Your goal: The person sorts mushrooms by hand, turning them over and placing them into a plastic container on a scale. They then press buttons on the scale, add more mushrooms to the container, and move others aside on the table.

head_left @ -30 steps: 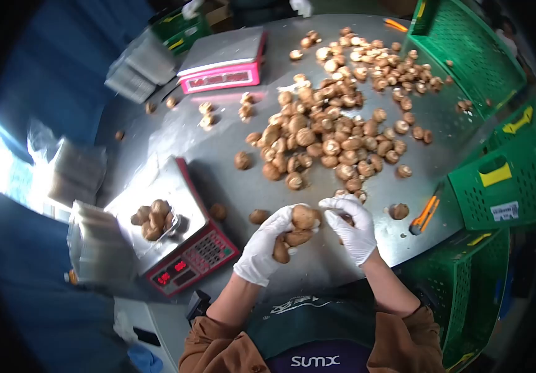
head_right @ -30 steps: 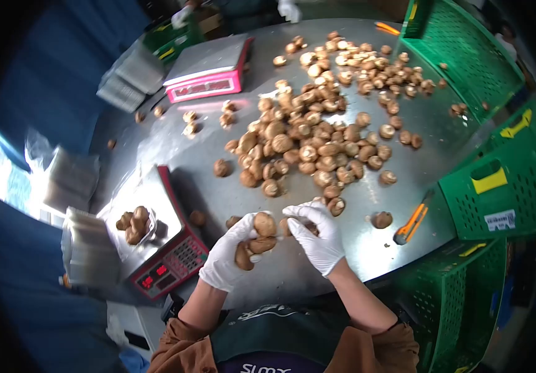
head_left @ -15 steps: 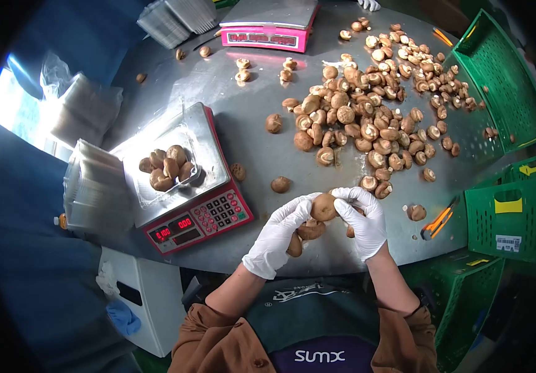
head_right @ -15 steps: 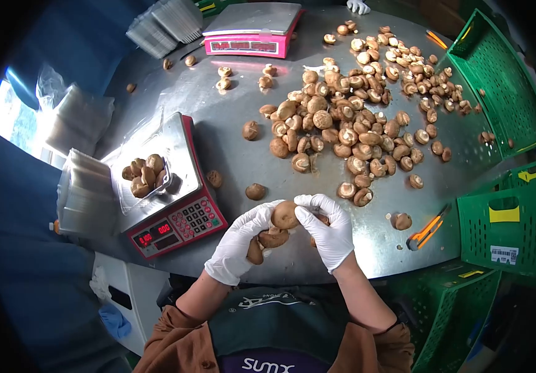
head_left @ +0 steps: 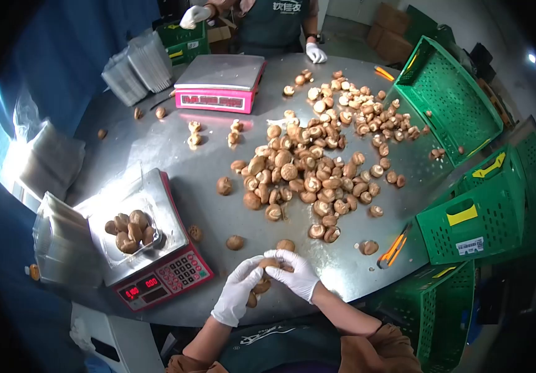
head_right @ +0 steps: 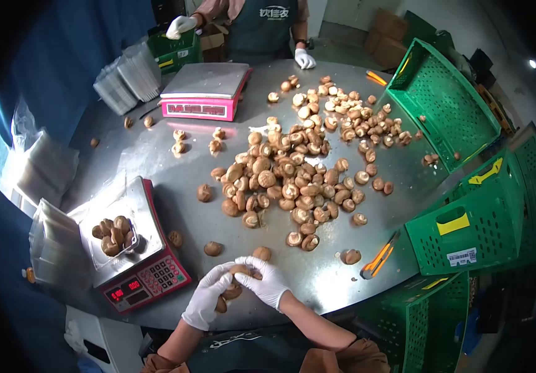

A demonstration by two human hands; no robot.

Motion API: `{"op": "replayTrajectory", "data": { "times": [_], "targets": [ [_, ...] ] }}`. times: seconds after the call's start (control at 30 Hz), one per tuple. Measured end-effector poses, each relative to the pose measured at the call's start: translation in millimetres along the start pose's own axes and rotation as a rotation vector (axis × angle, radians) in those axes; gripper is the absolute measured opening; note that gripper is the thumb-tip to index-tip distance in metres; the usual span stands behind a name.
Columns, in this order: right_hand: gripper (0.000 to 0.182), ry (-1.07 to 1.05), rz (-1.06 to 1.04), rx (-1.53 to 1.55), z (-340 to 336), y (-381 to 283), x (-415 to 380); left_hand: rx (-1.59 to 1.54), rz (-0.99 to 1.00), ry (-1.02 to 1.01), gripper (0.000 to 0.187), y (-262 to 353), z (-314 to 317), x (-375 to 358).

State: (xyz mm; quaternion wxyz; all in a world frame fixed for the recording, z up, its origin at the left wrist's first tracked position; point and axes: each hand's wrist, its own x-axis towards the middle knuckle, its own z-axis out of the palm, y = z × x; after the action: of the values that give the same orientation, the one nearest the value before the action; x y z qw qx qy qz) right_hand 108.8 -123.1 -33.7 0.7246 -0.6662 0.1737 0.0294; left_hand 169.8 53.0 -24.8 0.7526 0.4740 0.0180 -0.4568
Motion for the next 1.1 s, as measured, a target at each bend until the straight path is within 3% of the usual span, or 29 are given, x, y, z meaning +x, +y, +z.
{"op": "replayTrajectory", "data": {
  "times": [0.1, 0.17, 0.23, 0.3, 0.37, 0.47, 0.7, 0.8, 0.9, 0.97, 1.03, 1.1],
  "targets": [
    [0.029, 0.14, -0.045, -0.062, -9, 18, -1, 0.266, 0.019, 0.174, 0.04, -3, -9, -17],
    [0.023, 0.235, 0.119, 0.046, -30, 9, 0, 0.312, 0.04, 0.227, 0.041, 1, -21, -29],
    [0.017, 0.365, -0.034, -0.104, -45, 16, 3, 0.276, -0.04, 0.307, 0.04, 9, -27, -41],
    [0.017, 0.312, -0.256, -0.382, -58, 30, 14, 0.38, -0.007, 0.332, 0.036, -1, -34, -45],
    [0.015, 0.33, -0.168, -0.363, -48, 42, 27, 0.455, 0.012, 0.347, 0.033, -7, -35, -46],
    [0.049, 0.248, -0.128, -1.147, -20, 14, 31, 0.514, 0.036, 0.378, 0.032, -12, -30, -42],
    [0.04, 0.242, -0.106, -1.363, -15, 26, 34, 0.498, 0.138, 0.385, 0.03, -17, -39, -49],
    [0.035, 0.207, -0.089, -1.071, -17, 18, 35, 0.371, 0.118, 0.378, 0.03, 5, -40, -69],
    [0.033, 0.066, -0.22, -0.748, 22, 5, 20, 0.222, 0.152, 0.397, 0.033, 41, -40, -101],
    [0.036, -0.172, -0.254, -0.688, 64, -4, 9, 0.239, 0.21, 0.48, 0.034, 64, -40, -125],
    [0.045, -0.561, -0.247, -0.639, 107, -7, -6, 0.202, 0.281, 0.581, 0.039, 73, -46, -143],
    [0.053, -0.765, -0.402, -0.615, 136, -1, -23, 0.172, 0.36, 0.621, 0.04, 73, -59, -161]
  ]
}}
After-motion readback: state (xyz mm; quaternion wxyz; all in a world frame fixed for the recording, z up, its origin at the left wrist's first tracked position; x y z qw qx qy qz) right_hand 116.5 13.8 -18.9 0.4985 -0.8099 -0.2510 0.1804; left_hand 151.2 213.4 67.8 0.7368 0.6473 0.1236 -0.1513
